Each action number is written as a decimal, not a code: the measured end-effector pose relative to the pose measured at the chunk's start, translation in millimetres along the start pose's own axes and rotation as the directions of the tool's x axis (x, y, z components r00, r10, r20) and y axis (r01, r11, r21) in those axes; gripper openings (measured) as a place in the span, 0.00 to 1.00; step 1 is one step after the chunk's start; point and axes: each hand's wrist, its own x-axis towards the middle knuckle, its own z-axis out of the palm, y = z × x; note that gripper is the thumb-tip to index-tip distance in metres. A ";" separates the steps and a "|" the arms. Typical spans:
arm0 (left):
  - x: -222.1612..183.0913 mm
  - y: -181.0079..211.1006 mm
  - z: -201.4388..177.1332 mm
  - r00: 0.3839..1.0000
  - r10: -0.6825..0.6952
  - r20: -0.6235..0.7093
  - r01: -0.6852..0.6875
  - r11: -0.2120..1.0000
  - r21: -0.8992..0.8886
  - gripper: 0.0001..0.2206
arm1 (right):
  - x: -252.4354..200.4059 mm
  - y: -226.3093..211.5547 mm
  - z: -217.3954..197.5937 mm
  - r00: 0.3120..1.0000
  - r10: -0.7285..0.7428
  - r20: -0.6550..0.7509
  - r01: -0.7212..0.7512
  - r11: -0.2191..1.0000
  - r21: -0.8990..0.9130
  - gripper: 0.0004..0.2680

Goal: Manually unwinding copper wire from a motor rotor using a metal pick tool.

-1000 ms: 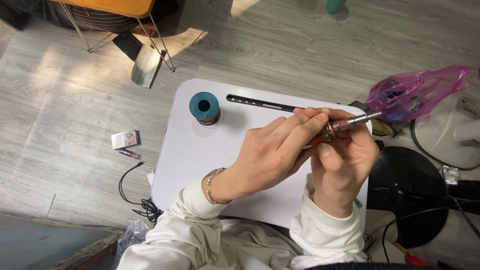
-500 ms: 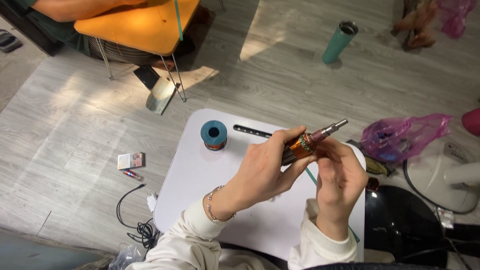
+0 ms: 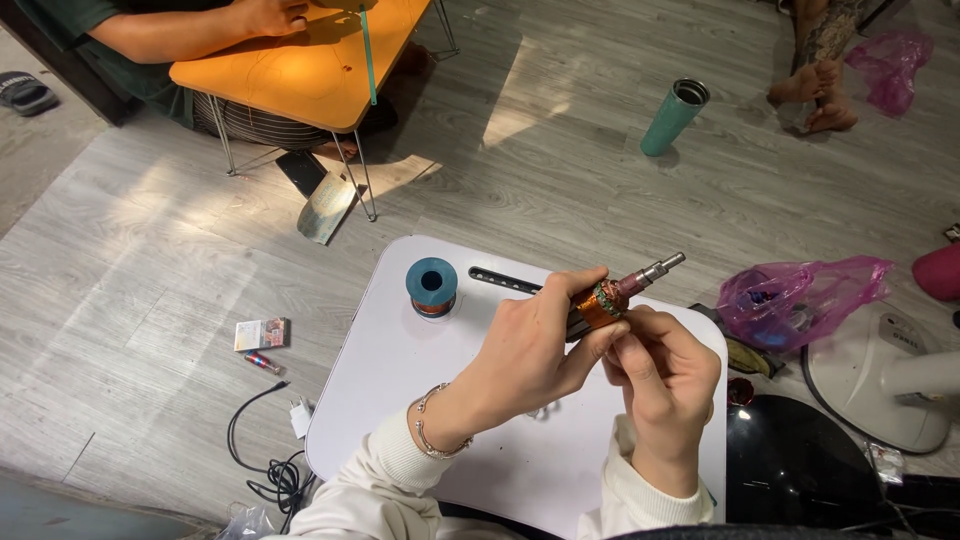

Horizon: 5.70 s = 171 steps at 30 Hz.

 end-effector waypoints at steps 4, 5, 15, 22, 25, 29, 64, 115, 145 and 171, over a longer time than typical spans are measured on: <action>2.1 6.5 -6.5 1.000 -0.010 0.026 0.011 0.999 -0.050 0.21 | 3.3 -8.4 5.1 0.996 -0.074 0.047 0.078 0.992 -0.095 0.05; 2.7 8.2 -8.4 0.998 -0.032 0.055 0.036 0.997 -0.073 0.21 | 3.2 -10.3 6.1 0.995 -0.084 0.047 0.088 0.990 -0.113 0.05; 9.9 19.2 -27.1 0.975 -0.084 0.206 0.141 0.951 -0.277 0.19 | 2.9 -21.5 15.9 0.993 -0.104 0.056 0.112 0.979 -0.173 0.10; 11.1 17.0 -25.5 0.979 -0.053 0.195 0.119 0.931 -0.346 0.18 | 3.5 -18.0 11.9 0.995 -0.081 0.063 0.090 0.984 -0.155 0.09; 10.9 15.6 -24.2 0.978 -0.068 0.198 0.129 0.939 -0.318 0.19 | 3.8 -16.6 10.5 0.998 -0.049 0.032 0.054 0.986 -0.158 0.08; 10.6 14.7 -23.6 0.982 -0.055 0.178 0.113 0.935 -0.336 0.19 | 5.4 -19.4 12.6 0.998 -0.049 0.037 0.055 0.984 -0.167 0.07; 13.2 19.3 -33.0 1.000 -0.019 -0.009 0.014 0.913 -0.407 0.16 | 23.7 -14.1 -1.3 0.953 -0.238 0.186 0.268 0.951 -0.155 0.07; 37.7 -46.3 49.7 0.934 -0.200 0.296 0.182 0.979 0.088 0.14 | -45.6 5.7 74.4 0.708 -0.330 0.624 0.701 0.218 -0.679 0.07; 20.9 -12.9 14.2 0.995 -0.083 0.062 0.103 0.763 -0.638 0.13 | 14.3 -5.5 12.0 0.938 -0.346 -0.001 0.317 0.861 -0.398 0.03; 24.3 -1.7 -1.6 0.991 0.007 0.131 0.090 0.689 -0.719 0.17 | 8.9 -2.0 2.0 0.947 -0.310 -0.083 0.262 0.897 -0.357 0.05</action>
